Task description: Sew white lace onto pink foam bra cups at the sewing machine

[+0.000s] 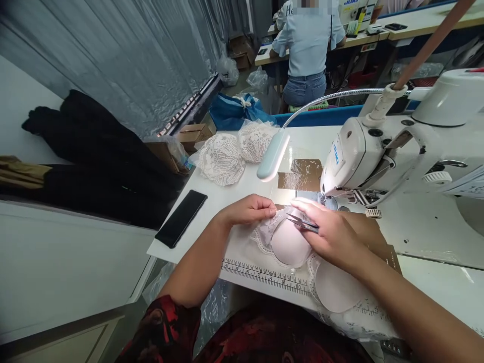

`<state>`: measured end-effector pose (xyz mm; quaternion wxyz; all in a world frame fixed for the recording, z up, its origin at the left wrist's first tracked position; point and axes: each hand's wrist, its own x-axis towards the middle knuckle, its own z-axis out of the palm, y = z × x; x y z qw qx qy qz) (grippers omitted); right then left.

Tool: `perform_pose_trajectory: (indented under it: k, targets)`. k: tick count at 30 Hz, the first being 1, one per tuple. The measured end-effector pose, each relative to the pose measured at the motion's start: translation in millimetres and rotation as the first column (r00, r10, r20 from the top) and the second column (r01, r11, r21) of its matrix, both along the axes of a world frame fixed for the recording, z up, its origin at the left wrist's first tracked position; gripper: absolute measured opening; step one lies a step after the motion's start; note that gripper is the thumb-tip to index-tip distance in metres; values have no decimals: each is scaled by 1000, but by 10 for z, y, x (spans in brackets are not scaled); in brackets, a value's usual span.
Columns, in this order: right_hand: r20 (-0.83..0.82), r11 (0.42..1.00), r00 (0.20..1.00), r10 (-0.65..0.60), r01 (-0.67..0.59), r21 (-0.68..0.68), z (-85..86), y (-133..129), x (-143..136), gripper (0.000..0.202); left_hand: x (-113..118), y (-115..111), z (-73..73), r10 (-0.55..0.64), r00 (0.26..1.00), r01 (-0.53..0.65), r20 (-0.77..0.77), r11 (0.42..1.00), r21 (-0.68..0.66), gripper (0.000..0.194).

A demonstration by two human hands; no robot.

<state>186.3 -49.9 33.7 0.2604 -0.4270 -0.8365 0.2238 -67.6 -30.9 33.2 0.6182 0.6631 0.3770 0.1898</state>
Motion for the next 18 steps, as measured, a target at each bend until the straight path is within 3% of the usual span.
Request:
perform_pose_trajectory:
  k: [2, 5, 9, 11, 15, 18]
  targets:
    - [-70, 989, 995, 65, -73, -129, 45, 49, -180, 32, 28, -16, -5, -22, 1000, 21, 11, 998, 53, 33]
    - [-136, 960, 990, 34, -70, -272, 35, 116, -360, 26, 48, -31, -15, -18, 999, 21, -27, 992, 127, 30]
    - [-130, 963, 990, -61, 25, -267, -42, 141, -369, 41, -19, -17, 7, 12, 987, 10, -157, 990, 140, 16]
    - [-129, 959, 987, -96, 57, -278, -73, 136, -327, 42, -84, 7, 23, 89, 977, -69, -196, 992, 108, 14]
    - [-133, 947, 981, -144, 97, -305, -94, 122, -272, 37, -153, 55, 15, 276, 948, -261, -159, 959, 110, 21]
    - [-151, 950, 979, -134, 83, -301, -81, 112, -271, 35, -81, 45, -24, 280, 956, -271, -85, 957, 105, 29]
